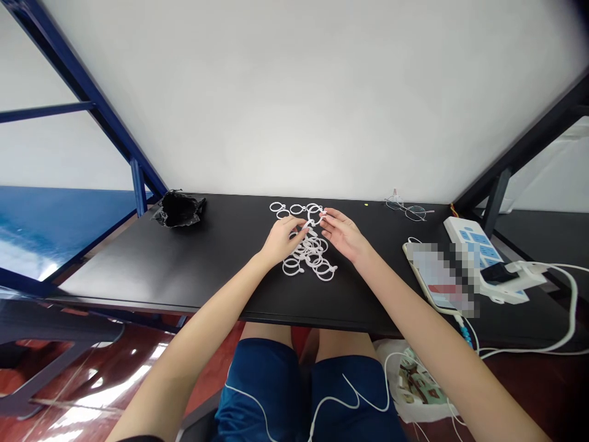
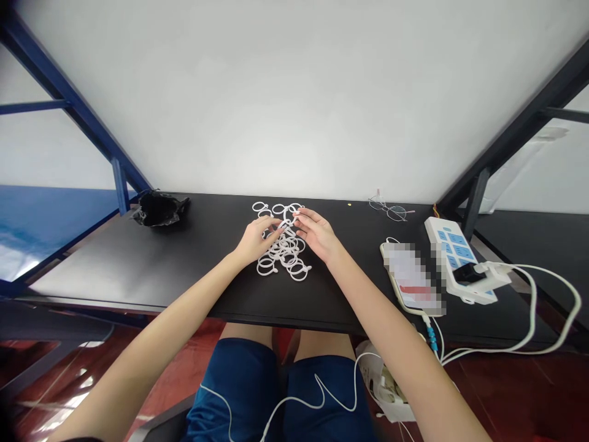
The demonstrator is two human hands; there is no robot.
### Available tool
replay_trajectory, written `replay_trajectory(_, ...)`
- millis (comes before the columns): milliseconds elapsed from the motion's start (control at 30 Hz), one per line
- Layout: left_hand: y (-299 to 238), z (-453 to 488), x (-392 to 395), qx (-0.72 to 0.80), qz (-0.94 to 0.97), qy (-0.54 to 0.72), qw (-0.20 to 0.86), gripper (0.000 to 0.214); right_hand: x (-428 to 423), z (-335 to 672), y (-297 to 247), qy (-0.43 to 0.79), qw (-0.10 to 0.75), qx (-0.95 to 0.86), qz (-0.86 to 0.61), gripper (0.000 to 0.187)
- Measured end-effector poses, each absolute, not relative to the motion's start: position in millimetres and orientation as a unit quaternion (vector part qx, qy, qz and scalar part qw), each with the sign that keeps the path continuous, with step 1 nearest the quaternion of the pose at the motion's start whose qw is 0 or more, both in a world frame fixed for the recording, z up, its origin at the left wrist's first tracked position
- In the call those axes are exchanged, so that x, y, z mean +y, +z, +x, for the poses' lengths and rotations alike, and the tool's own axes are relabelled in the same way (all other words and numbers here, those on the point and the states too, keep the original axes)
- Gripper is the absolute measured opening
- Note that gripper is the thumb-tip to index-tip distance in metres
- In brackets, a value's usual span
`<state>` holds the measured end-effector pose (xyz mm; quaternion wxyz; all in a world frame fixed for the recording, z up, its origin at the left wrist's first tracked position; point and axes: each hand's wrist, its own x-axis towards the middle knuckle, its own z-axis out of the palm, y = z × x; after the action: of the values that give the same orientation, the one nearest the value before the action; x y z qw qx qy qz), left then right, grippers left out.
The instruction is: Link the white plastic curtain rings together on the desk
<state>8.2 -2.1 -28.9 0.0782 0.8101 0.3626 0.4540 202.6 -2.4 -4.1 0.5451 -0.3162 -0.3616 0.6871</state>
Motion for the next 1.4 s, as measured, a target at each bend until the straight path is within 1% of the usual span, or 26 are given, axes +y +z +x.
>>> replay_trajectory(200, -31.2, 8.7, -2.2, 0.388, 0.762, 0.484, 0.185, 0.019, -1.7, 202.2, -6.3, 0.683, 0.540, -0.369, -0.324, 0.023)
replay_trajectory(333, -31.1, 8.2, -2.4, 0.395, 0.726, 0.502, 0.256, 0.020, 3.2, 204.8, -10.4, 0.656, 0.559, -0.368, -0.348, 0.021)
replay_trajectory(467, -34.2, 7.5, 1.2, 0.403, 0.691, 0.514, 0.309, 0.024, 7.6, 207.1, -14.2, 0.620, 0.586, -0.367, -0.371, 0.023)
replay_trajectory(600, -35.2, 6.7, 4.8, 0.396, 0.660, 0.517, 0.375, 0.029, 8.4, 205.0, -22.5, 0.527, 0.586, -0.457, -0.412, 0.020)
replay_trajectory(800, -28.1, 7.7, 2.4, 0.342, 0.640, 0.522, 0.448, 0.035, 1.8, 194.7, -36.8, 0.338, 0.537, -0.639, -0.434, 0.025)
replay_trajectory(933, -26.1, 10.1, 0.7, 0.321, 0.638, 0.519, 0.469, 0.037, -2.1, 191.8, -36.1, 0.264, 0.508, -0.699, -0.429, 0.022)
replay_trajectory(1000, -26.7, 10.2, 1.1, 0.325, 0.638, 0.522, 0.463, 0.038, -2.3, 192.4, -33.9, 0.252, 0.511, -0.700, -0.429, 0.025)
replay_trajectory(1167, -29.7, 5.6, 5.2, 0.387, 0.639, 0.520, 0.414, 0.038, 4.9, 200.9, -34.2, 0.258, 0.559, -0.637, -0.464, 0.027)
replay_trajectory(1267, -31.8, 3.1, 8.1, 0.404, 0.641, 0.513, 0.402, 0.040, 12.5, 208.2, -40.4, 0.293, 0.555, -0.611, -0.482, 0.026)
replay_trajectory(1400, -32.8, 1.7, 10.4, 0.419, 0.607, 0.520, 0.430, 0.044, 16.9, 211.7, -44.3, 0.357, 0.549, -0.585, -0.479, 0.031)
